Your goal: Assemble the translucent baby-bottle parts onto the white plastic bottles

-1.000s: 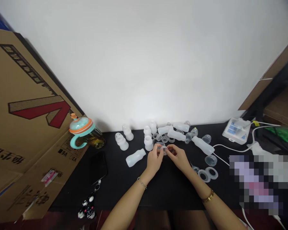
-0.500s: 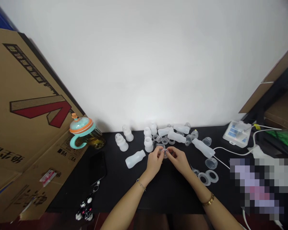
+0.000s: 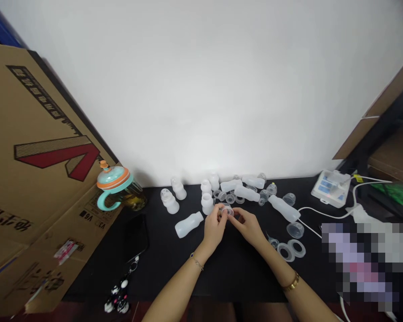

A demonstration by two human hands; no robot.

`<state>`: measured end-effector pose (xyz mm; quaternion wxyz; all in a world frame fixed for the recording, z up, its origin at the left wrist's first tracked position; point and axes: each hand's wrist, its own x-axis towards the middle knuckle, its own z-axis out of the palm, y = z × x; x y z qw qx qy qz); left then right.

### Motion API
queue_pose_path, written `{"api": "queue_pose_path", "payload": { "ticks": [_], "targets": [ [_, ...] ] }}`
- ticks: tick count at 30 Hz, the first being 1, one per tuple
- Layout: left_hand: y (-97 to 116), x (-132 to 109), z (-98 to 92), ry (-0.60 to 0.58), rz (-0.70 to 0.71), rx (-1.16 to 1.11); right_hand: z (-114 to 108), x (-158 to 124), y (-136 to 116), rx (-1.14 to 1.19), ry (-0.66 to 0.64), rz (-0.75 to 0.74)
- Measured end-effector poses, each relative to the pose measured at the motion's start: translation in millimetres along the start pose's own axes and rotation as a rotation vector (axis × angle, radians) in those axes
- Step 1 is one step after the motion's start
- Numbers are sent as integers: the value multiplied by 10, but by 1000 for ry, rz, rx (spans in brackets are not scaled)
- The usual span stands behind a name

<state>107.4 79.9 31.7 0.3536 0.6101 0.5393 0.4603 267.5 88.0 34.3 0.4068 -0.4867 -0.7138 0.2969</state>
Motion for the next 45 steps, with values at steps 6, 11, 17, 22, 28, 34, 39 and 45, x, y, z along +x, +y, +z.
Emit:
{"api": "queue_pose_path", "payload": {
  "ticks": [6, 11, 17, 22, 28, 34, 39, 45],
  "targets": [
    [8, 2, 2, 11, -5, 76, 5, 15, 43, 26, 83, 24],
    [59, -17, 17, 13, 43, 140, 0, 17, 60, -2, 99, 21],
    [78, -7, 0, 6, 57, 114, -6, 22, 53, -11, 101, 8],
    [17, 4, 12, -11, 17, 52, 1, 27, 79, 6, 109, 13],
    [12, -1, 18, -34, 20, 4, 4, 23, 89, -3, 94, 14],
    [34, 3, 8, -61, 11, -36, -4, 20, 77, -1, 93, -7],
    [31, 13, 2, -68, 20, -34, -4, 17, 82, 11, 97, -10],
    [33, 6, -7, -74, 33, -16, -3, 15, 82, 9, 86, -15]
  ]
}}
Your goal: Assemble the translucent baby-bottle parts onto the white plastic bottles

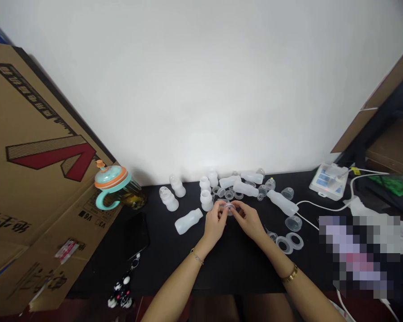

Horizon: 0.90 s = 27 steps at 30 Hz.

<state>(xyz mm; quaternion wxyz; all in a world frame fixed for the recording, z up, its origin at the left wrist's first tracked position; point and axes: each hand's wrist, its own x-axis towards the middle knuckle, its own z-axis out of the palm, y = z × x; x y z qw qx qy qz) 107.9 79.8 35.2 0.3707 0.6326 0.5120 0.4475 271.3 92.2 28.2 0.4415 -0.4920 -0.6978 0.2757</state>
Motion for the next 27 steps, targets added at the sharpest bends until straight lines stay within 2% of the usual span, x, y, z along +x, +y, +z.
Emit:
{"api": "queue_pose_path", "payload": {
  "ticks": [27],
  "targets": [
    [-26, 4, 7, 6, 27, 43, -9, -11, -57, -36, 20, -56]
  ]
}}
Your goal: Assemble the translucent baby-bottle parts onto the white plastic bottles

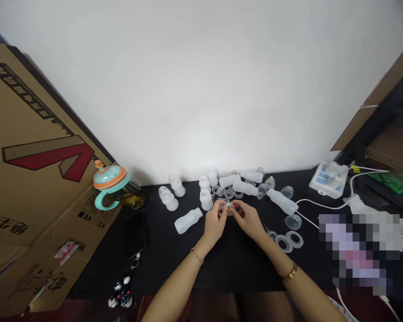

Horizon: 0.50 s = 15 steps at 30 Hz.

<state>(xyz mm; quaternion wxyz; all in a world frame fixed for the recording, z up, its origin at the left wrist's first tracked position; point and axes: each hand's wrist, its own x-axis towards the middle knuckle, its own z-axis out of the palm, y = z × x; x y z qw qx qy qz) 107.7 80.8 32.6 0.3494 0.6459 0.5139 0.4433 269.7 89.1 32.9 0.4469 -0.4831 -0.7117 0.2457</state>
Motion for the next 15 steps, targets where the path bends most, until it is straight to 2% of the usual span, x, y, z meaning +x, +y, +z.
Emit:
{"api": "queue_pose_path", "payload": {
  "ticks": [15],
  "targets": [
    [6, -15, 0, -1, 4, -11, 18, -16, 21, -7, 6, 1]
  ]
}}
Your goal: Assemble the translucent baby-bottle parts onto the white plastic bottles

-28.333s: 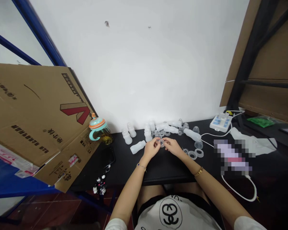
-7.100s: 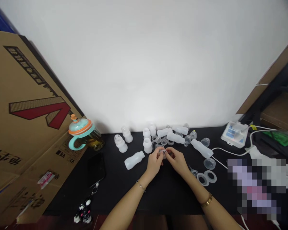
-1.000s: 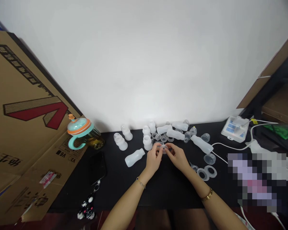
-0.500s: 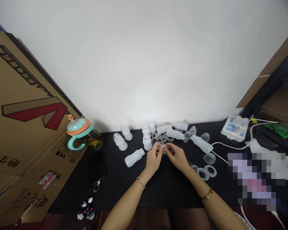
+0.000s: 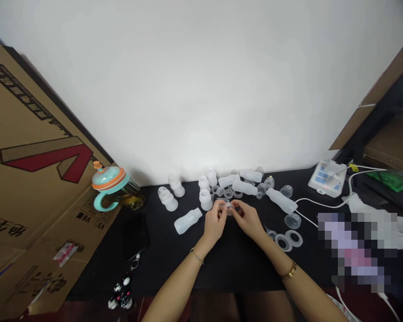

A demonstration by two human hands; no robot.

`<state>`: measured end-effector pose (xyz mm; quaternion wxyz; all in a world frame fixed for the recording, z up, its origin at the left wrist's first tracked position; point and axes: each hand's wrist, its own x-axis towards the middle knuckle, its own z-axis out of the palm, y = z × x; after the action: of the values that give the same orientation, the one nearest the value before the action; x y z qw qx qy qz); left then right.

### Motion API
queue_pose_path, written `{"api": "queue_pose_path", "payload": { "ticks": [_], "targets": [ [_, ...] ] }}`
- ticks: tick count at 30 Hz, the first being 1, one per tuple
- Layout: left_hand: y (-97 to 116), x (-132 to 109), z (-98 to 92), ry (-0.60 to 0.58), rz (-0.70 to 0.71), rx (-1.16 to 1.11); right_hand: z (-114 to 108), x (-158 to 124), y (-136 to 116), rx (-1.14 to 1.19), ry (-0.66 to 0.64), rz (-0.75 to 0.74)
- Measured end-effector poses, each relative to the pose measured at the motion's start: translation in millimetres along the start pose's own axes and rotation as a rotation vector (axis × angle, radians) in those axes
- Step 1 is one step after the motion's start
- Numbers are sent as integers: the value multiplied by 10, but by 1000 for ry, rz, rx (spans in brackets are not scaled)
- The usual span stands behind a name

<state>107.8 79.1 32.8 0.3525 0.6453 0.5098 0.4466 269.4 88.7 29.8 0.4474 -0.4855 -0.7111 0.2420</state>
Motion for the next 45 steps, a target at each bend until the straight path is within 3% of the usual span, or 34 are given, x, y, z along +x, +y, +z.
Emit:
{"api": "queue_pose_path", "payload": {
  "ticks": [45],
  "targets": [
    [-19, -1, -15, -6, 29, 61, 4, 0, -39, -28, 5, -10]
  ]
}}
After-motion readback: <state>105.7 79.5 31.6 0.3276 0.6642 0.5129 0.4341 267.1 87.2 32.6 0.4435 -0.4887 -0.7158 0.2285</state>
